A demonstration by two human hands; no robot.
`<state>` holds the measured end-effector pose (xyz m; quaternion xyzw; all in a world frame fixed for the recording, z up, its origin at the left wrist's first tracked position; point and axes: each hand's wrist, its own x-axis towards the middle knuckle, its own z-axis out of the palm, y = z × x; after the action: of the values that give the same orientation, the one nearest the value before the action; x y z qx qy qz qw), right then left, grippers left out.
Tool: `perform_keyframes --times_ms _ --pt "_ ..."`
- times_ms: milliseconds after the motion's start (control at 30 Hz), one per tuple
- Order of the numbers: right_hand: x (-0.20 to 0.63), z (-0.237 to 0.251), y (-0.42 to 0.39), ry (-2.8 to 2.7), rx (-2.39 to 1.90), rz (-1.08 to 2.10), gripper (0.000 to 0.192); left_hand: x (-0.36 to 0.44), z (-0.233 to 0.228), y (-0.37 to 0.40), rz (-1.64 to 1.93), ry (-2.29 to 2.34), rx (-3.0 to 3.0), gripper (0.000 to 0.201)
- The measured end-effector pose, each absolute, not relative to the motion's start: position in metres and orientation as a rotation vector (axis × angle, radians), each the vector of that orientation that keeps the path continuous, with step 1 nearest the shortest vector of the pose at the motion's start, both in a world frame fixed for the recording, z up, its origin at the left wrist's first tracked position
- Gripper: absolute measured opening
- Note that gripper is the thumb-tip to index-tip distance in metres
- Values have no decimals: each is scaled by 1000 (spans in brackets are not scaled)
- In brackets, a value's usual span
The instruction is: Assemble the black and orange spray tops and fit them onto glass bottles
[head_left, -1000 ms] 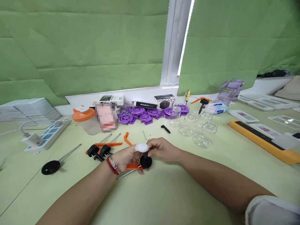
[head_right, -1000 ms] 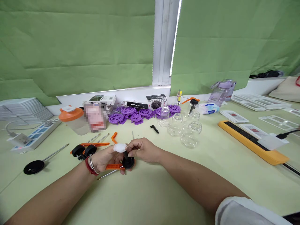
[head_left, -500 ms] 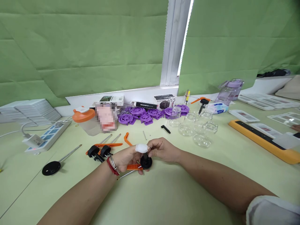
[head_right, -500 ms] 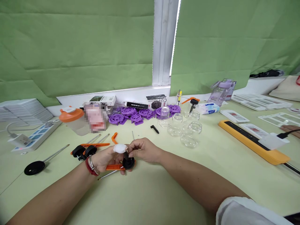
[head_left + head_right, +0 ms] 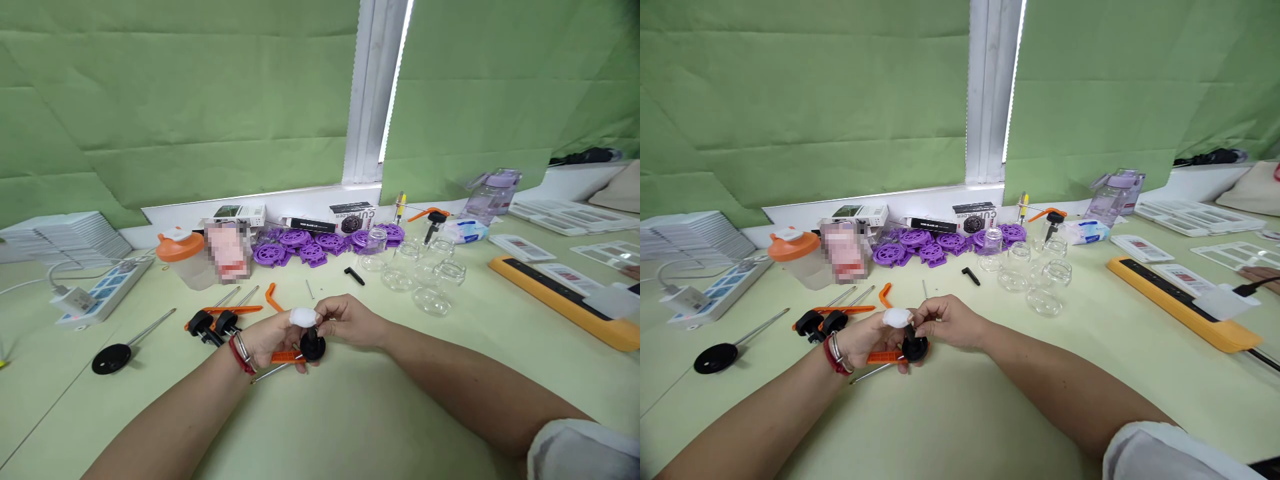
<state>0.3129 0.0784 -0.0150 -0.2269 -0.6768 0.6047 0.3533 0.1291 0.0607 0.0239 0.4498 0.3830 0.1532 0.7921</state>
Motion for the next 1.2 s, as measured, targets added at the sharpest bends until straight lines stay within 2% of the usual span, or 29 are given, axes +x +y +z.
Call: perform_keyframes --times_ms 433,1067,1200 --pt "313 -11 76 -1865 -616 1415 20 129 22 61 333 810 985 37" --pt "316 -7 73 -1881 -687 1414 31 130 25 61 330 787 993 38" --pt "316 -7 72 -1934 -669 1375 27 129 23 62 333 771 1001 37"
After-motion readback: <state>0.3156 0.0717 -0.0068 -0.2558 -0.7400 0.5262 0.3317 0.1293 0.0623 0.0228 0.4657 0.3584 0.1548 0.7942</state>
